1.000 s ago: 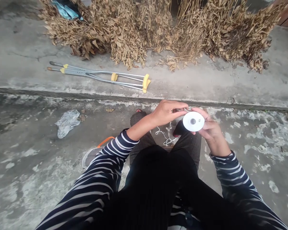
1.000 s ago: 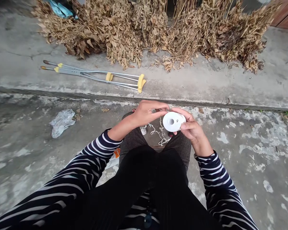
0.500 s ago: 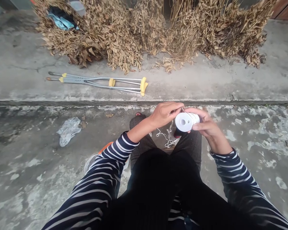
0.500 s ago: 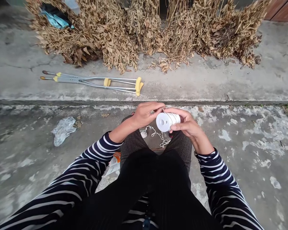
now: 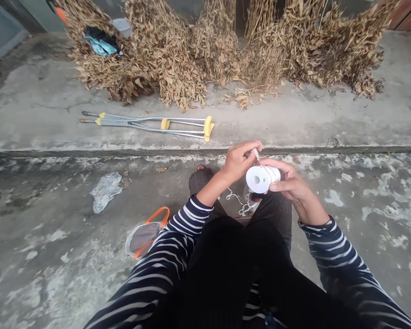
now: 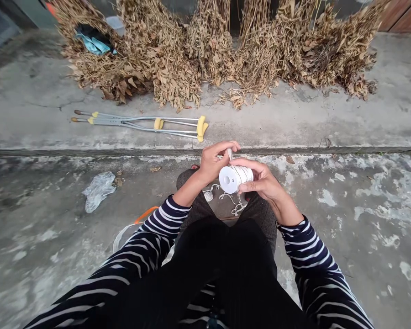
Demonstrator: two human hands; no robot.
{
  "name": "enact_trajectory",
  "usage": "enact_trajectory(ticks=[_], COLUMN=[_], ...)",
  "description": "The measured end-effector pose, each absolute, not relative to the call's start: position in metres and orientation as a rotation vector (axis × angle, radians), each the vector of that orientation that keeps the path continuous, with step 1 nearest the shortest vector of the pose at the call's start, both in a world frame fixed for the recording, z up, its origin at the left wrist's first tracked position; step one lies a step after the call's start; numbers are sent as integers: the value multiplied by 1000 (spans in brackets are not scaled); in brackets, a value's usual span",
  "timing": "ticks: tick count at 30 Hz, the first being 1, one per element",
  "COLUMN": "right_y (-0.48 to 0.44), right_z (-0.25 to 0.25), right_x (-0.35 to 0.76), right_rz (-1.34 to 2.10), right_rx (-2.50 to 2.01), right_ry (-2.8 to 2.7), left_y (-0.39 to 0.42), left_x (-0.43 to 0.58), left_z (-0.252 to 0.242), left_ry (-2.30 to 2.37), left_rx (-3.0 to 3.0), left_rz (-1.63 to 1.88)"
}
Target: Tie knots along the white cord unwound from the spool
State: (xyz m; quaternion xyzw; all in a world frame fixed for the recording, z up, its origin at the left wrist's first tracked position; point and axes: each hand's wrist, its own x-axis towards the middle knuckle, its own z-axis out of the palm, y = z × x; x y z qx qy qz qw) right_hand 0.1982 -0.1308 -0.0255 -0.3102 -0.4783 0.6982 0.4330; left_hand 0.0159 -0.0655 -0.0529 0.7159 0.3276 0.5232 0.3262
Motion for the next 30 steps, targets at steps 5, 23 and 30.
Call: enact_trajectory(ticks=[5, 23, 30], right_y=[-131, -128, -126], right_z=[-29, -30, -28], right_x=[197, 189, 190], right_rz=[1773, 1695, 1651], right_rx=[-771, -796, -789], right_ry=[-1146, -1067, -1022], left_y=[-60, -57, -64], left_x=[21, 36, 29], left_z=[-57, -71, -74], left_ry=[827, 1063, 1104], left_rx=[1747, 1598, 1711], left_rz=[1330, 1347, 1330])
